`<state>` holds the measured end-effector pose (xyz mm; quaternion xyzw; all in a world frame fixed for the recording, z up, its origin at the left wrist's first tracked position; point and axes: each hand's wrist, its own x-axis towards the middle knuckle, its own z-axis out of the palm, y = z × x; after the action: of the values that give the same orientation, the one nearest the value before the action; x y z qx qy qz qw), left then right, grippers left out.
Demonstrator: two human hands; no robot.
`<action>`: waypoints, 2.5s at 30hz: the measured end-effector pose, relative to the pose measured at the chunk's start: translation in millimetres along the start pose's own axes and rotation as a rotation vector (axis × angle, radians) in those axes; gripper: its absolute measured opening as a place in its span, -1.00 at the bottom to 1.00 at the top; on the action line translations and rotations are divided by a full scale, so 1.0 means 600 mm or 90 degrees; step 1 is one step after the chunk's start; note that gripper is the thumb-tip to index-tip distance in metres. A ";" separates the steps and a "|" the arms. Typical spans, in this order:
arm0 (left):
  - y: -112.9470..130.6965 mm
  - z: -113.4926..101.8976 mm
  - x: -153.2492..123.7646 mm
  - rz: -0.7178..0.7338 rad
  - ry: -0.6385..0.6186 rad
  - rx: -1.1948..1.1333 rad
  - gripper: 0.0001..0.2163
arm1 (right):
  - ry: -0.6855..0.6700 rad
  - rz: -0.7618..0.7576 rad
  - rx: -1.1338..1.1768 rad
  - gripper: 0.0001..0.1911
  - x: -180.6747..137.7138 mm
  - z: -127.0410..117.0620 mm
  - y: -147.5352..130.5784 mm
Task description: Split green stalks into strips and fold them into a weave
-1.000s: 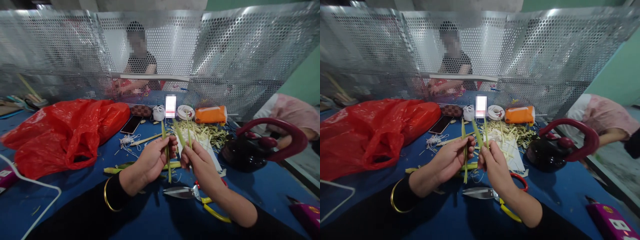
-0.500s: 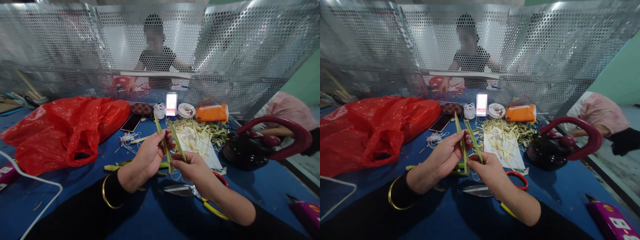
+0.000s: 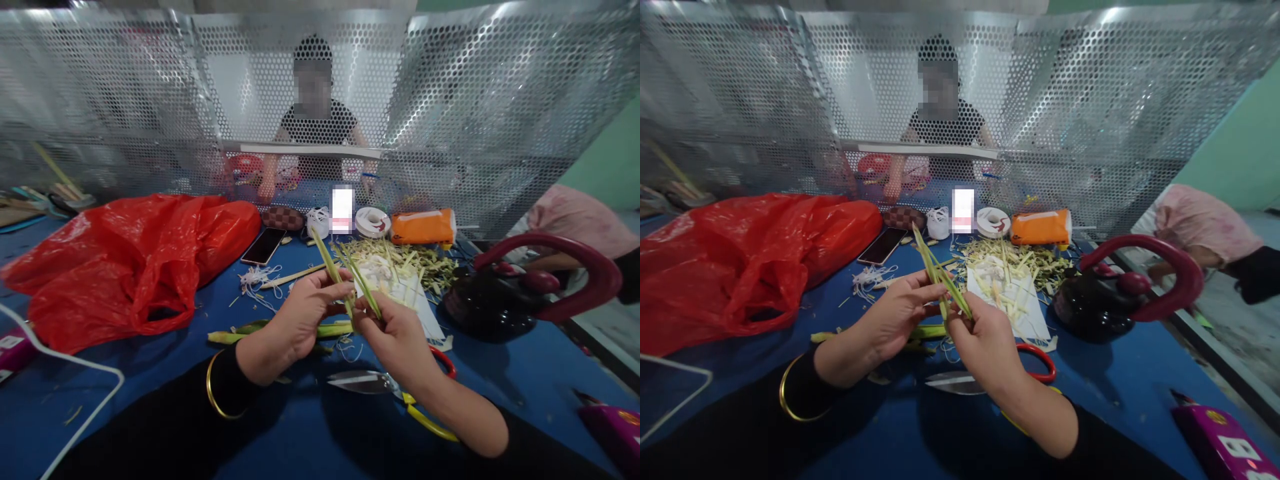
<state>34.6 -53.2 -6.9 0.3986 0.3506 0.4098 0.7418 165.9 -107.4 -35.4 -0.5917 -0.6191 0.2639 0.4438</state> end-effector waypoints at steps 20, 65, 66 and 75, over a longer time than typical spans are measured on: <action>0.003 -0.001 0.002 0.002 0.045 0.061 -0.88 | 0.105 0.001 -0.034 -0.85 0.007 -0.008 0.007; -0.009 -0.004 0.006 0.078 0.040 -0.050 -0.74 | -0.082 0.236 0.518 -0.71 0.001 0.019 0.001; -0.010 -0.005 0.006 0.077 0.045 -0.032 -0.76 | -0.091 0.222 0.497 -0.71 0.001 0.019 0.001; -0.011 0.002 -0.004 0.090 0.027 0.154 -0.80 | 0.125 0.112 0.337 -0.75 0.016 -0.014 0.010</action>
<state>37.0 -57.8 -11.6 0.5002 0.3840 0.4243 0.6499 177.0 -98.8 -34.0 -0.5292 -0.4292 0.3951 0.6162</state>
